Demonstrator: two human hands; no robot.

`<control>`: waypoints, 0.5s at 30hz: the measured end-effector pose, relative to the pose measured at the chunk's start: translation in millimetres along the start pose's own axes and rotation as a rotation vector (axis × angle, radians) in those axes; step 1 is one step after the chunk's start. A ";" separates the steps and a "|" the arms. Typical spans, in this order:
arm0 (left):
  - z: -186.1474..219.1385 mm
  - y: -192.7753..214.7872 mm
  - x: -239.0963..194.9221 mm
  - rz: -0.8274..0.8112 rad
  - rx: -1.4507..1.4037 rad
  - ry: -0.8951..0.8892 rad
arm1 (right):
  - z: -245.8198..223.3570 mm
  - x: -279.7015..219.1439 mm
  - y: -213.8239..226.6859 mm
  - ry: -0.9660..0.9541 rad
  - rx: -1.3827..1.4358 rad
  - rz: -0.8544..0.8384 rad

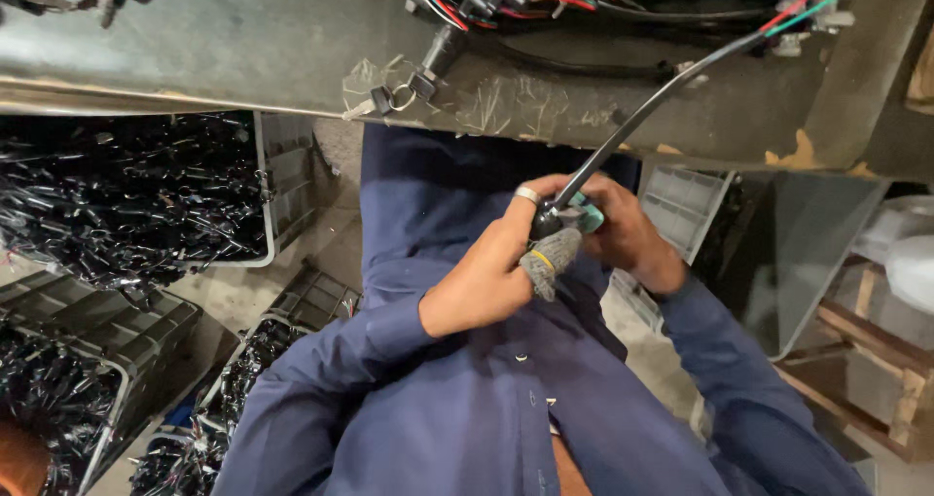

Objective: The person strips the outer insulation from multiple black wires using pliers, then separates and strips the inner colored wires. The person handles each wire individually, placing finished wires on the table.

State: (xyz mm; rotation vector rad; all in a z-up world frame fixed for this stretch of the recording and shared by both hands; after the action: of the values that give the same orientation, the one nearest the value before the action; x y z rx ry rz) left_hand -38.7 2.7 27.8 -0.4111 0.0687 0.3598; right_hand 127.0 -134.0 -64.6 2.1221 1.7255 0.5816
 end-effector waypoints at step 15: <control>81.8 240.4 33.1 0.429 1.175 -0.101 | -80.5 47.5 62.0 -0.063 -0.885 0.268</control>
State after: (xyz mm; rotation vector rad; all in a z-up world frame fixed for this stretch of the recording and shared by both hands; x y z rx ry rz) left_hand -93.8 251.9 7.1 0.7987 0.2533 0.6889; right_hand 146.0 -99.4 40.5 1.6708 0.8713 1.0863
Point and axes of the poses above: each hand's wrist, its own x-axis towards the middle knuckle, its own y-axis out of the back of the hand, z = x × y, the point moved 3 cm from there along x, towards the middle knuckle, and after that the axes turned 8 degrees about -x, right-handed, at the moved point
